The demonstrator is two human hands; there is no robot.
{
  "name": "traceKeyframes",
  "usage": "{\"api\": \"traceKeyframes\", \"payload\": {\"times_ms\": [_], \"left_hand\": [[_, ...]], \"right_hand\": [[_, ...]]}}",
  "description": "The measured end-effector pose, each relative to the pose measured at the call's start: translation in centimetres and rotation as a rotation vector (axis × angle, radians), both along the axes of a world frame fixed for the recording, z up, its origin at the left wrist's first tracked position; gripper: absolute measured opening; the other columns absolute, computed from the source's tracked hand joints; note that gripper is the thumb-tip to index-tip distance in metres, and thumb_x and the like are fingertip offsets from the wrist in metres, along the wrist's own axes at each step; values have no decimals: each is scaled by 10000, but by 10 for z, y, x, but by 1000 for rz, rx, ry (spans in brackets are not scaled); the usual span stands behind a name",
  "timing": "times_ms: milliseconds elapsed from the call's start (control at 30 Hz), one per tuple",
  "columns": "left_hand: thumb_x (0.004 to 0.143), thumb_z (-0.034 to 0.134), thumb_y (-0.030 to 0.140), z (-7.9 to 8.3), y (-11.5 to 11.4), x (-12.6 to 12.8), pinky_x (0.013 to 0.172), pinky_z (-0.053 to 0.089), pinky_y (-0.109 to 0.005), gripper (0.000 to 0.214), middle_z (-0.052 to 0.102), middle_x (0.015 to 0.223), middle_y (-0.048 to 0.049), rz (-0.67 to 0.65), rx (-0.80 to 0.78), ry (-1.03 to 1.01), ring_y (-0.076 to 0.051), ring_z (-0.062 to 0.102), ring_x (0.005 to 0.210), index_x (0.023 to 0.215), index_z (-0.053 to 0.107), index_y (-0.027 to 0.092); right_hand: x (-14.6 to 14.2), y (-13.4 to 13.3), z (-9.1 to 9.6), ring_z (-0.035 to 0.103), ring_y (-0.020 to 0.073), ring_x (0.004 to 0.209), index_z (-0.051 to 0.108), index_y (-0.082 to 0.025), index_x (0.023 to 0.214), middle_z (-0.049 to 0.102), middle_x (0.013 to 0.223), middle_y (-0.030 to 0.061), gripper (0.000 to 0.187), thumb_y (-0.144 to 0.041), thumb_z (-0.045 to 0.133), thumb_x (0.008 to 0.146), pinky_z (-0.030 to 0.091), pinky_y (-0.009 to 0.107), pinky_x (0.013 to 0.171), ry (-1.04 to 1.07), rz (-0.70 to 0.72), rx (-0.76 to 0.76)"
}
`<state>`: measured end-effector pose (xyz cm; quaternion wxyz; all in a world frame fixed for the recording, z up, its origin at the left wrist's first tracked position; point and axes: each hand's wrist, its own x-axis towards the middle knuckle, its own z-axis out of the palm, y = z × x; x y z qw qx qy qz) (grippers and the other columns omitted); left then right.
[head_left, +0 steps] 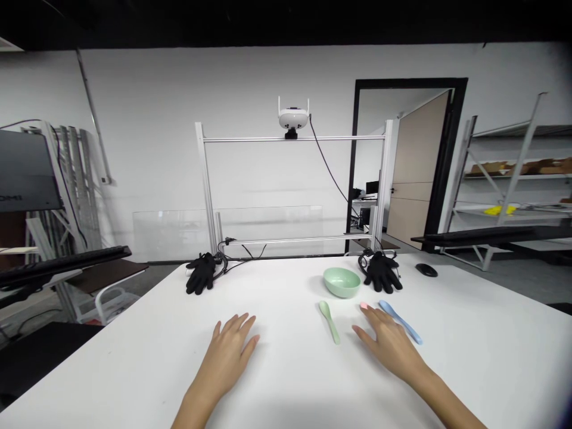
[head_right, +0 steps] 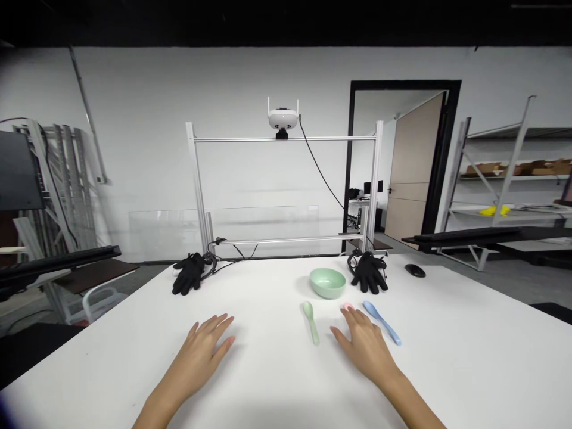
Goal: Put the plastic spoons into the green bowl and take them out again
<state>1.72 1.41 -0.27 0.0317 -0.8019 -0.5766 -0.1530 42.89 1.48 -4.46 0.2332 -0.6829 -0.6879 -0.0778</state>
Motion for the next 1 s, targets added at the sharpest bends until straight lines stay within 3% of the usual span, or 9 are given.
{"api": "traceKeyframes", "payload": {"times_ms": [267,400,567,733,900,1000], "left_hand": [[1046,352,488,0,-2,0,1202,284,-609,534,520,1563,-91,-5,-5,-9,-324,422,1473,1492,526,250],[1048,345,491,1,-3,-1,1206,285,-603,533,515,1567,-86,-2,-8,-9,-321,421,1475,1493,526,258],[1048,355,495,-1,-3,-1,1206,284,-604,523,525,1561,-78,-4,-1,-20,-320,422,1474,1490,529,277],[1049,346,495,-2,-4,-2,1210,277,-600,535,516,1567,-81,0,-8,-17,-319,408,1483,1497,522,261],[1047,346,484,0,-6,-1,1205,281,-605,532,520,1563,-85,5,-18,-15,-320,422,1474,1493,526,257],[1044,356,484,1,-6,-1,1203,282,-610,528,522,1562,-88,2,-20,-22,-325,424,1472,1488,532,259]], "right_hand": [[3,2,-1,519,337,1367,565,-166,1421,591,1458,156,632,-559,399,955,477,461,1034,2,-2,-7],[12,6,10,607,320,1222,639,-205,1302,683,1290,144,537,-534,371,973,496,421,947,17,-17,-24],[23,17,21,662,322,990,709,-180,1055,723,1023,172,578,-564,282,993,490,415,810,-53,-188,-98],[31,25,14,680,355,964,711,-137,1039,726,1002,207,692,-626,225,982,493,456,795,-56,-324,-202],[41,29,-1,709,313,878,720,-183,874,736,1068,186,426,-446,393,947,507,422,748,5,-309,-306],[45,30,-6,713,300,870,692,-202,785,741,983,167,323,-354,437,910,504,398,725,31,-309,-321]]}}
